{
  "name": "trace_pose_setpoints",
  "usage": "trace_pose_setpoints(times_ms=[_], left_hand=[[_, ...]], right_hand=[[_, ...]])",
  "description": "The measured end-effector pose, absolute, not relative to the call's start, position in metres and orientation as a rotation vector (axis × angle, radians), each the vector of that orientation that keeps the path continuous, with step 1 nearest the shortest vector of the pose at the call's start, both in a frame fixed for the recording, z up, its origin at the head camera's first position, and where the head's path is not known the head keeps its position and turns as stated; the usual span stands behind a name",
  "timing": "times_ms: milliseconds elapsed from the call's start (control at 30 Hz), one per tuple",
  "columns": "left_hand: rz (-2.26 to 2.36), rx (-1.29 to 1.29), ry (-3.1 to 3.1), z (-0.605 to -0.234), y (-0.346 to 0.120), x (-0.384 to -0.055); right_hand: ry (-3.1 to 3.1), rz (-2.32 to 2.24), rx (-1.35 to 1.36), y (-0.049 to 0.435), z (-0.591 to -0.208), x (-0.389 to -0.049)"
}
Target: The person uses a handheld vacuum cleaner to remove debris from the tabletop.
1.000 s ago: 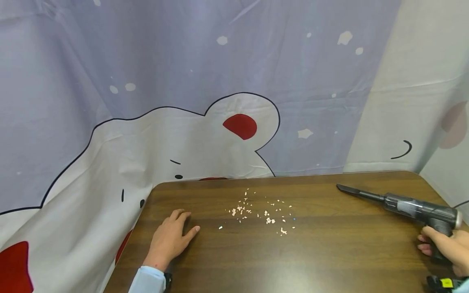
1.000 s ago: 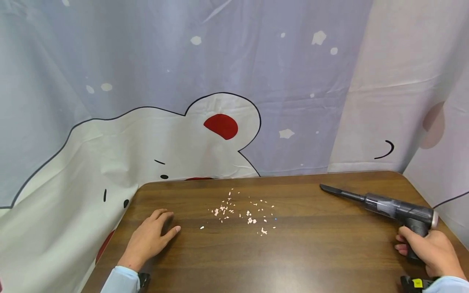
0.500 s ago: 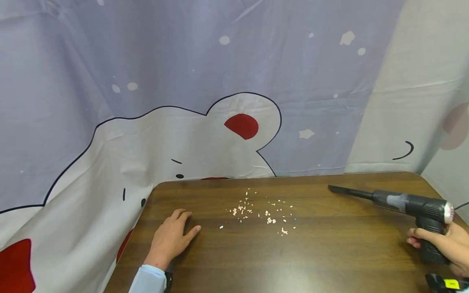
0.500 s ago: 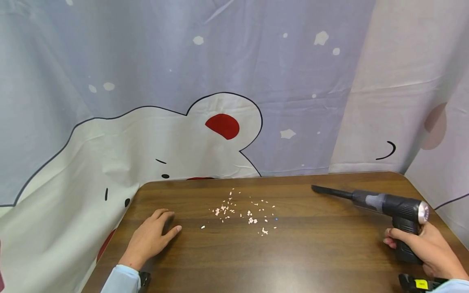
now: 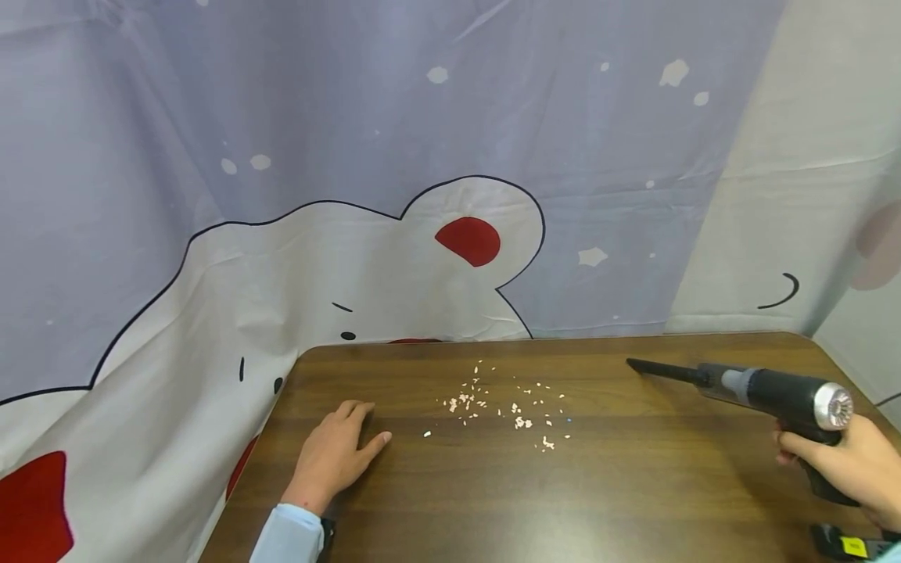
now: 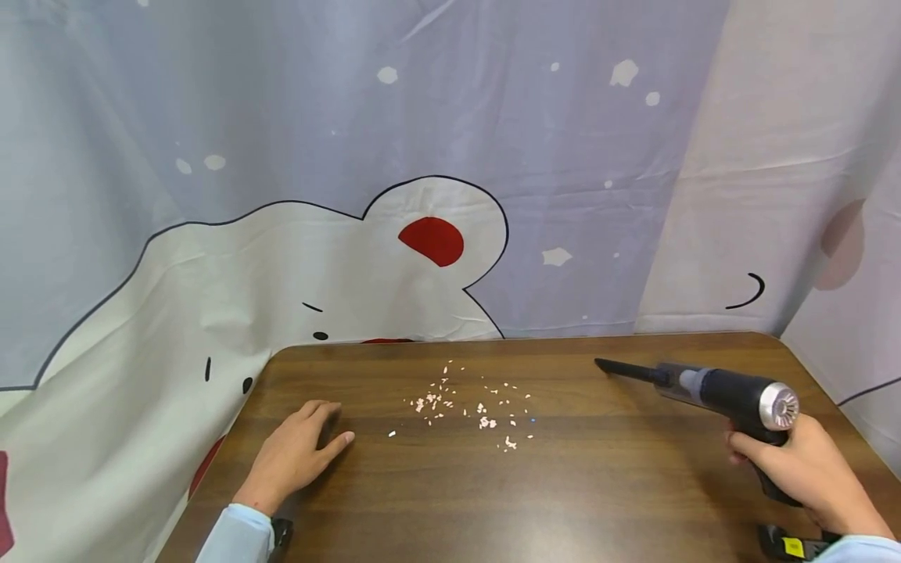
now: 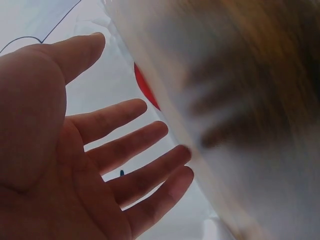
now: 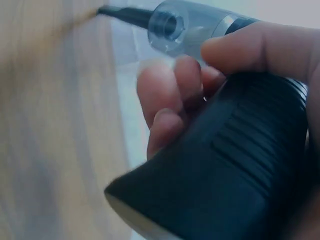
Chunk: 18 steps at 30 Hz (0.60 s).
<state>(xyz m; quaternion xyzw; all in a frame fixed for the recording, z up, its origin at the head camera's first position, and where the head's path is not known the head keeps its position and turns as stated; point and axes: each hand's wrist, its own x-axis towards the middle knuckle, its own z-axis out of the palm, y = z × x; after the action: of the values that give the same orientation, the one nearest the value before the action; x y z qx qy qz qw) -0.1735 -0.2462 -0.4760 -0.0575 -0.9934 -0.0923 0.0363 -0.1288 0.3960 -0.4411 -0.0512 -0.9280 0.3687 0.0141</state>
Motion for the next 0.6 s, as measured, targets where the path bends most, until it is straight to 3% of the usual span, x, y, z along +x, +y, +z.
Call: trace_pose_setpoints(times_ms=[367, 600], left_hand=[[-0.265, -0.217, -3.011, -0.472, -0.243, -0.171], [-0.258, -0.26, -2.964, -0.468, -0.238, -0.168]], right_hand=[[-2.895, 0.891, -0.018, 0.35, -0.408, -0.121], [-2.738, 0.847, 0.22, 0.319, -0.403, -0.119]])
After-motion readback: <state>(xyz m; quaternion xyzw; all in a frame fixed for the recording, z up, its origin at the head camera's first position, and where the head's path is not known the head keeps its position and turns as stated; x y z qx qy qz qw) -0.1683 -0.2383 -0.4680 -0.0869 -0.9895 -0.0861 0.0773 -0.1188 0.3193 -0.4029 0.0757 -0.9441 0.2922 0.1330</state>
